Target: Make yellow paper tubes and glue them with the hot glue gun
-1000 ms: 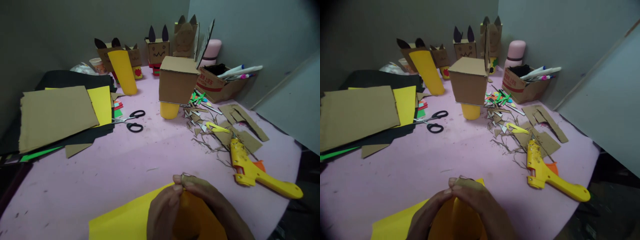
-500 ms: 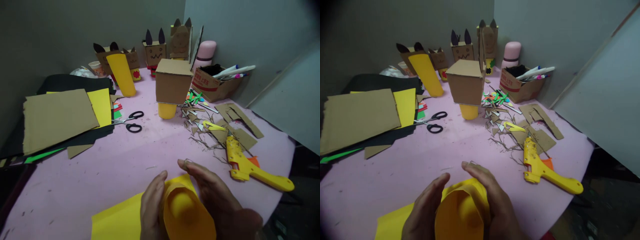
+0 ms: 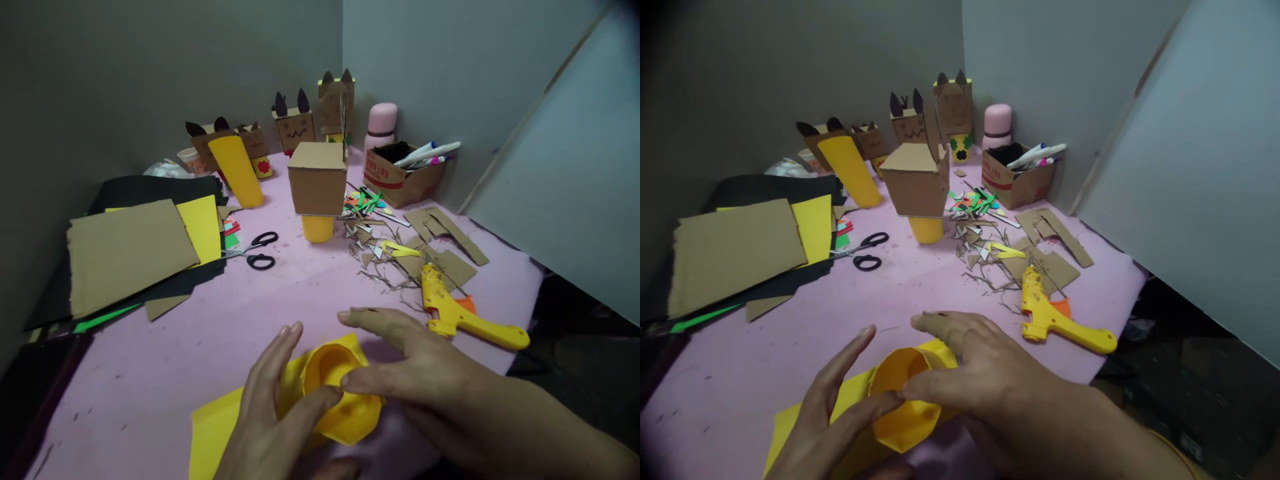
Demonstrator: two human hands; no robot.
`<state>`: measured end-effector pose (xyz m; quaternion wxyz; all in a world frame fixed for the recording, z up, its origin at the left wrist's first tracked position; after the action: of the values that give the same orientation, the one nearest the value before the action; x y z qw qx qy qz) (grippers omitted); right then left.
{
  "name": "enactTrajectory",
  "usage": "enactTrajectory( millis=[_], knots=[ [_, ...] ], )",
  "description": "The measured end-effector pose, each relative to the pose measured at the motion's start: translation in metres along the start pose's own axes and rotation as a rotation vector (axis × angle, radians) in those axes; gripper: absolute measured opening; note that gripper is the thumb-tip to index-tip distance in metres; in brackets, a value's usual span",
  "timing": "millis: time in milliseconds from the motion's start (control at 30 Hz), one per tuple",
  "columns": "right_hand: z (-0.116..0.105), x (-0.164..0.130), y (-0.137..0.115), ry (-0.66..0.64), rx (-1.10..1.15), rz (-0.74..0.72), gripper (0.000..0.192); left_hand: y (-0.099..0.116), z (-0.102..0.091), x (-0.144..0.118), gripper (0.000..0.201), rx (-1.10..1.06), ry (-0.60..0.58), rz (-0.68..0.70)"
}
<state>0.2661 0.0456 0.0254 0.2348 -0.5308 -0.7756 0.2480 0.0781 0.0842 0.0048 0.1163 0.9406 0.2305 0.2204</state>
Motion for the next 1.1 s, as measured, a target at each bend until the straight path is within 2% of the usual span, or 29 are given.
enactTrajectory(
  millis=[133,200,300,367,500,667,967,1100],
  knots=[
    [-0.007,0.022,-0.011,-0.127,-0.260,-0.102,0.028,0.001,-0.004,0.012,0.020,0.091,-0.071,0.095],
    [-0.005,0.031,-0.016,-0.188,-0.335,-0.142,0.018,-0.002,-0.005,0.015,0.016,0.146,-0.085,0.100],
    [0.004,0.040,-0.017,-0.236,-0.435,-0.162,0.016,-0.006,-0.004,0.018,0.009,0.237,-0.104,0.097],
    [0.011,0.044,-0.014,-0.190,-0.491,-0.179,0.014,-0.007,-0.002,0.021,0.006,0.299,-0.141,0.106],
    [0.021,0.047,-0.006,-0.088,-0.533,-0.235,0.010,-0.005,-0.004,0.029,0.020,0.362,-0.192,0.129],
    [0.019,0.044,-0.007,-0.082,-0.598,-0.203,0.011,-0.004,-0.009,0.035,0.013,0.342,-0.317,0.276],
    [0.017,0.039,-0.009,-0.093,-0.588,-0.159,0.012,0.007,-0.021,0.032,0.020,0.483,-0.291,0.410],
    [0.025,0.040,-0.006,-0.064,-0.598,-0.176,0.013,0.010,-0.022,0.033,0.019,0.519,-0.300,0.396]
  ],
)
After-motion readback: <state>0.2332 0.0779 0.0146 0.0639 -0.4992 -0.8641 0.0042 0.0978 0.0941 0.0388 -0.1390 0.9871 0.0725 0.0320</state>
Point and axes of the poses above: each hand's wrist, its own x-axis towards the middle knuckle, its own z-axis out of the palm, y = z × x, the point moved 4 cm from there along x, towards the middle knuckle, and after that the axes turned 9 degrees about z, right-handed, at the moved point
